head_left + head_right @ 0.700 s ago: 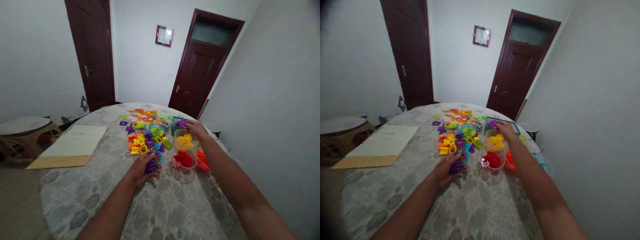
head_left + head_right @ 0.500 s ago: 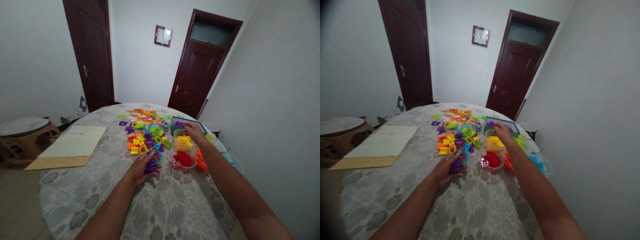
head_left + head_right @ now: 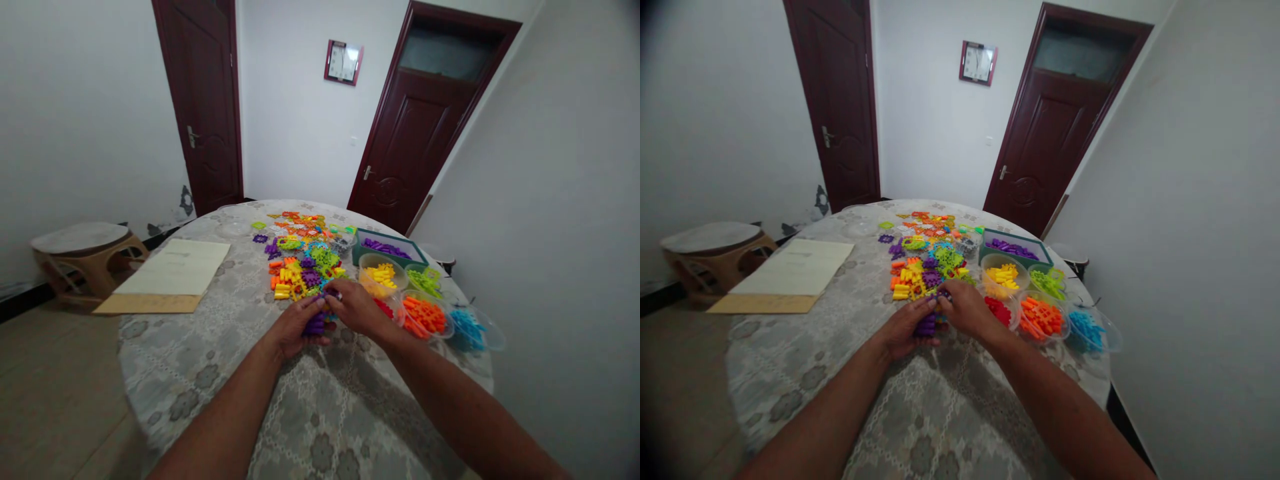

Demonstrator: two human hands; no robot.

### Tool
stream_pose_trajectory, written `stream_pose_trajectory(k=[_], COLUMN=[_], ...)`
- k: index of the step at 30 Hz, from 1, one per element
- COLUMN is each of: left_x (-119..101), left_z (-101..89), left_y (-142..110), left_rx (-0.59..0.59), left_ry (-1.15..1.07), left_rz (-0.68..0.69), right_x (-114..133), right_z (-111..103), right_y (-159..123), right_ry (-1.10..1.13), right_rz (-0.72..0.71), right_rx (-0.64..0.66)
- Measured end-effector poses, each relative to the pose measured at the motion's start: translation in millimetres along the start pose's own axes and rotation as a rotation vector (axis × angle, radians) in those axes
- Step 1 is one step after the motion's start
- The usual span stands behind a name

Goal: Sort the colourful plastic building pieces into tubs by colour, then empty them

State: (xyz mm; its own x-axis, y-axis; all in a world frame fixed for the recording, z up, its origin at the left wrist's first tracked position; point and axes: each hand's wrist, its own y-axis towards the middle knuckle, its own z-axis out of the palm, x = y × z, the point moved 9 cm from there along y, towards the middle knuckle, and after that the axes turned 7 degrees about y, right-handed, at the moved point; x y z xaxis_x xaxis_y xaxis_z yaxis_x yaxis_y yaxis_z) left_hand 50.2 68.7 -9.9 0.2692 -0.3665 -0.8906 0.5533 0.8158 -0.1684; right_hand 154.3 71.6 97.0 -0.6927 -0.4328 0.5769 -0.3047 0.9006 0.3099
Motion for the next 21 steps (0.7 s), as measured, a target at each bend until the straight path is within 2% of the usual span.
stream_pose_trajectory(k=[5,8,13,15,18,21], left_x=[-1.0,1.8,0.6,-0.8,-0.9,-0.2], left_z=[-3.2,-8.0,-14.7,-13.9,-13.9,-15.8], left_y=[-0.4,-0.1,1.6,2.7,3.9,4.5], left_rx=[-0.044,-0.093,-0.149,-0.133,-0.124,-0.139], left_ry=[0.005,-0.014,-0.054,-0.057,-0.057,-0.065], left_rz=[-0.007,-0.031,-0.004,0.014,0.019,0.016], right_x=[-22.7,-34.4,-76.4,-102.4,-136.6,-152.6], right_z=[-19.3,-38.1,-56.0,-77.1,-121.2,-146.5], right_y=[5.7,2.6,6.2,14.9,28.9,34.7], right_ry=[0.329,0.408,0.606,0.677,0.691,0.65], right_rz=[0.153,0.215,0.42,0.496,0.522,0.511], right_rx=[-0.108,-0.151,-0.021,-0.132,-0.43,-0.578])
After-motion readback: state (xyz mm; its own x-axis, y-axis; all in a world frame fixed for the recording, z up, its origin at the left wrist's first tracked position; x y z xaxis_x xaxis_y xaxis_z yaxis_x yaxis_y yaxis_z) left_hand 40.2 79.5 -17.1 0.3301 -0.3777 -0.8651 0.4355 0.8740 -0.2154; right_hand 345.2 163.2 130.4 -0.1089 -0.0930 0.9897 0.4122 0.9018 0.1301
